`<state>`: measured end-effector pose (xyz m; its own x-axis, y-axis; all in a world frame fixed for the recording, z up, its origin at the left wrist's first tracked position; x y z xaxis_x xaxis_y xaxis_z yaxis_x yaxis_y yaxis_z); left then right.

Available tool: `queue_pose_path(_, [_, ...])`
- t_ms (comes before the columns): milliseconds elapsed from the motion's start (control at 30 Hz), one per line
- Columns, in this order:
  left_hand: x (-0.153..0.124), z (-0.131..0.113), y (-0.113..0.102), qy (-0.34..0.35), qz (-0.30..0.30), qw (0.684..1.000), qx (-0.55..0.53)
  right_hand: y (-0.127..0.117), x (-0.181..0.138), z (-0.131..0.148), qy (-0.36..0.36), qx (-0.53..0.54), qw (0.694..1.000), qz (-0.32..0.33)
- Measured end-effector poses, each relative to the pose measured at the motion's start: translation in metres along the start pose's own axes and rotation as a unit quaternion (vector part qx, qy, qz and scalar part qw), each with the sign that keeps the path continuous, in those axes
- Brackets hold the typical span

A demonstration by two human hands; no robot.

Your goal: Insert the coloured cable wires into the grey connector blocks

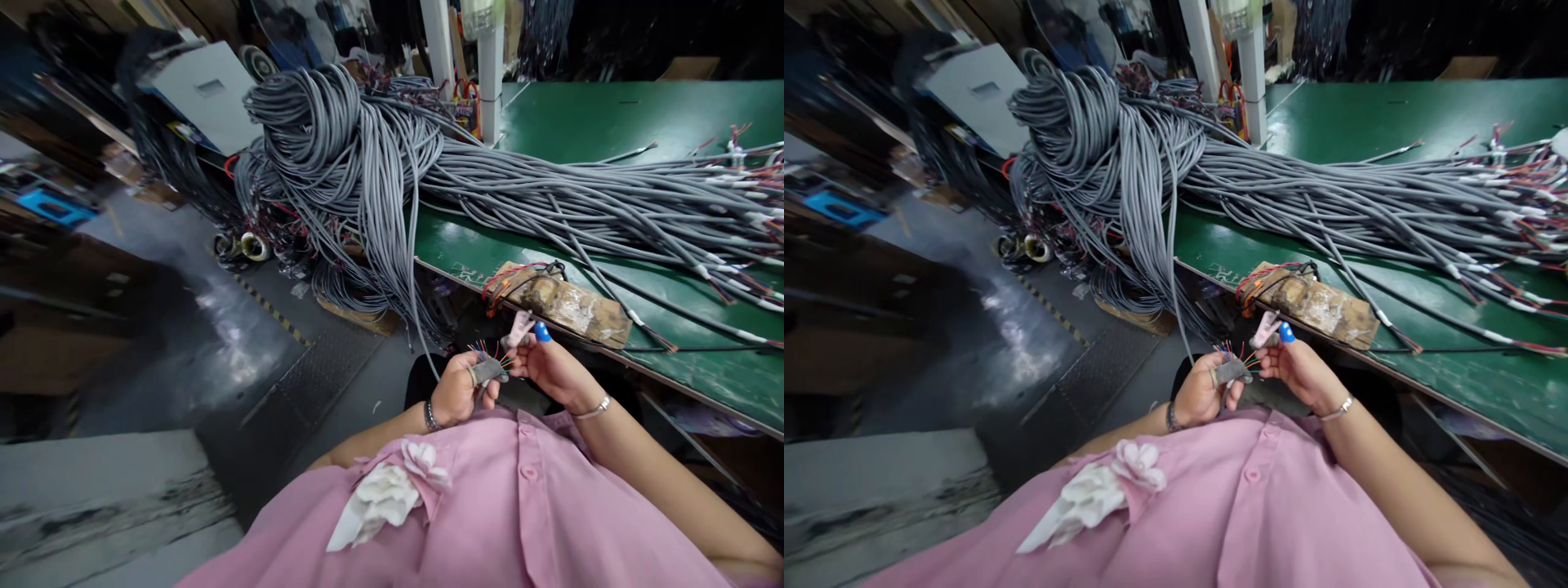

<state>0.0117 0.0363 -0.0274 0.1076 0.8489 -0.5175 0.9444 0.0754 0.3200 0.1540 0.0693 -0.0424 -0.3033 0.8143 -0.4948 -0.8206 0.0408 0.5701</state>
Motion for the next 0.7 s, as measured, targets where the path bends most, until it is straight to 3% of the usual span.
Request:
queue_pose_path(133, [-0.002, 0.005, -0.005, 0.012, 0.002, 0.999, 0.05, -0.001, -0.01, 0.002, 0.025, -0.107, 0.993, 0.05])
queue_pose_path(367, [-0.006, 0.004, -0.001, 0.031, 0.021, 0.992, 0.12, 0.005, -0.009, 0.014, -0.037, -0.222, 0.973, 0.057])
queue_pose_path(700, [-0.005, 0.013, 0.007, -0.029, 0.096, 0.979, 0.178, 0.013, -0.008, 0.001, -0.029, -0.242, 0.969, 0.035])
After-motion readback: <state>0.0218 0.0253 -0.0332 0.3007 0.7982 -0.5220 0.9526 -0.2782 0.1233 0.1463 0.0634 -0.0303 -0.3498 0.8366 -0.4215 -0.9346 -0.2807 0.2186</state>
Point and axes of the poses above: each hand's wrist, its own x-axis towards the middle knuckle, its own y-axis out of the palm, z = x × y, the point moved 5 cm from there along x, towards the middle knuckle, and after that the axes turned 14 degrees about -z, right-handed, at the moved point
